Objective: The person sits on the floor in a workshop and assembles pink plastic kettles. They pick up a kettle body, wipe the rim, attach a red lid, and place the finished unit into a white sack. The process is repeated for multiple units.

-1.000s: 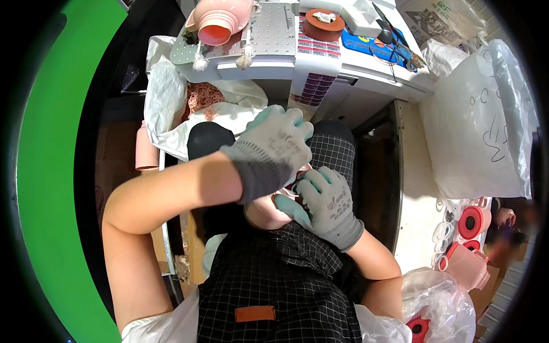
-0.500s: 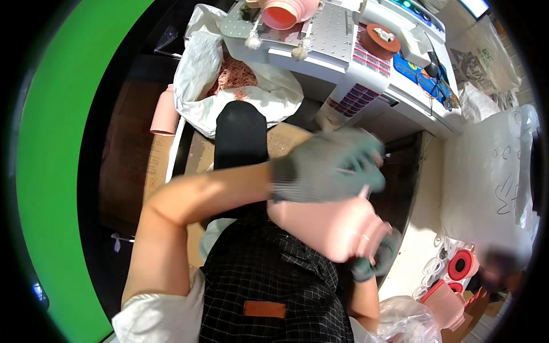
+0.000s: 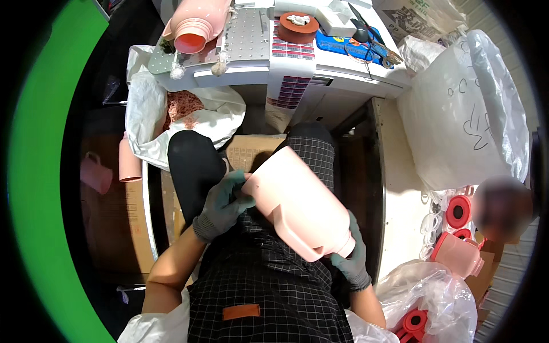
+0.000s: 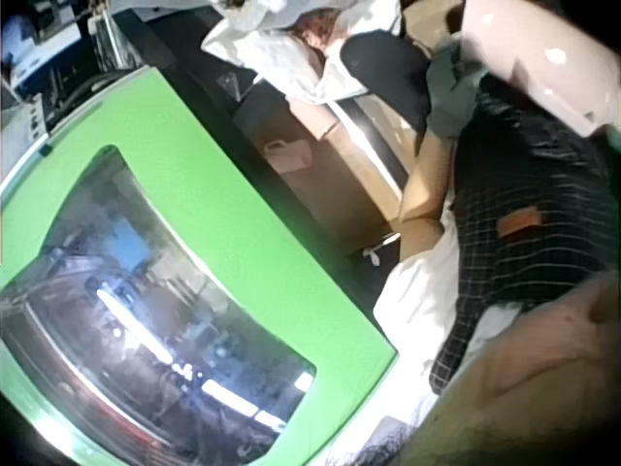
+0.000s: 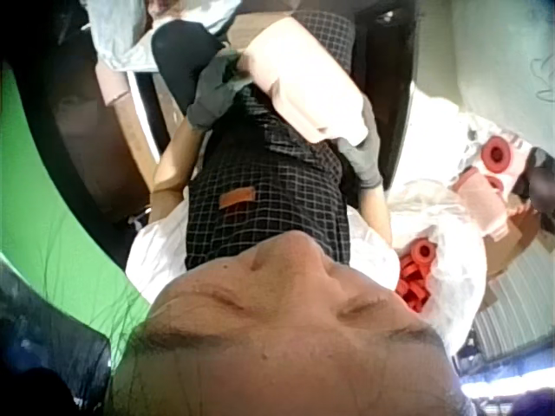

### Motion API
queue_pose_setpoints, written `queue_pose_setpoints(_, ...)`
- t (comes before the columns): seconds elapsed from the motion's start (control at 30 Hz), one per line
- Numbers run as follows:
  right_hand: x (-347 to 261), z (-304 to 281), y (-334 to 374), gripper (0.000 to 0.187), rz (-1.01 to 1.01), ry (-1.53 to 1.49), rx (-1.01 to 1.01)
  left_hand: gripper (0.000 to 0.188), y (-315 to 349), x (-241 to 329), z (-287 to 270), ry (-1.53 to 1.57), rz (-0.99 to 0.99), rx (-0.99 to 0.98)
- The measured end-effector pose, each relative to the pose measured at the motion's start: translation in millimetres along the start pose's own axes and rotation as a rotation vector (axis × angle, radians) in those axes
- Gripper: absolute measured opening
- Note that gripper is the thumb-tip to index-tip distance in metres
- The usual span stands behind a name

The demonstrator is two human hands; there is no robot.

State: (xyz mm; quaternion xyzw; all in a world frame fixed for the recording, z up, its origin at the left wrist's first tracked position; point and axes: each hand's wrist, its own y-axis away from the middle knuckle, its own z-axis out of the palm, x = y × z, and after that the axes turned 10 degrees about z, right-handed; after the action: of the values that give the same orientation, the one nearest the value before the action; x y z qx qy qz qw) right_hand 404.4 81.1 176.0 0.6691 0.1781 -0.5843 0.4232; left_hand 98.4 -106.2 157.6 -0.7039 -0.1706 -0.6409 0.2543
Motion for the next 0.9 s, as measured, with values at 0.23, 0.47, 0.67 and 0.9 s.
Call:
queue_pose_setpoints(0.23, 11.0, 10.0, -8.0, 0.120, -0.087, -0.029, 0.038, 0.033, -15.9, -4.8, 19.8, 0.033, 0.070, 0.143)
queue_pose_setpoints(0.47, 29.9, 43.4, 4.5, 0.123, -0.210, 0.170, 0.196, 0.006, -51.3, -33.6, 53.4, -0.538, 0.220, 0.370)
queue_pose_setpoints(0.67, 15.1, 43.8, 3.2, 0.120, -0.173, -0.043, 0.361, 0.020, -115.7, -50.1, 27.5, -0.235, 0.155, 0.331)
queue_pose_setpoints(0.9, 12.5, -20.6, -16.4, 0.114, -0.309, 0.035, 0.656, 0.040, -216.7, -194.2, -14.4, 0.065, -0.245, 0.407)
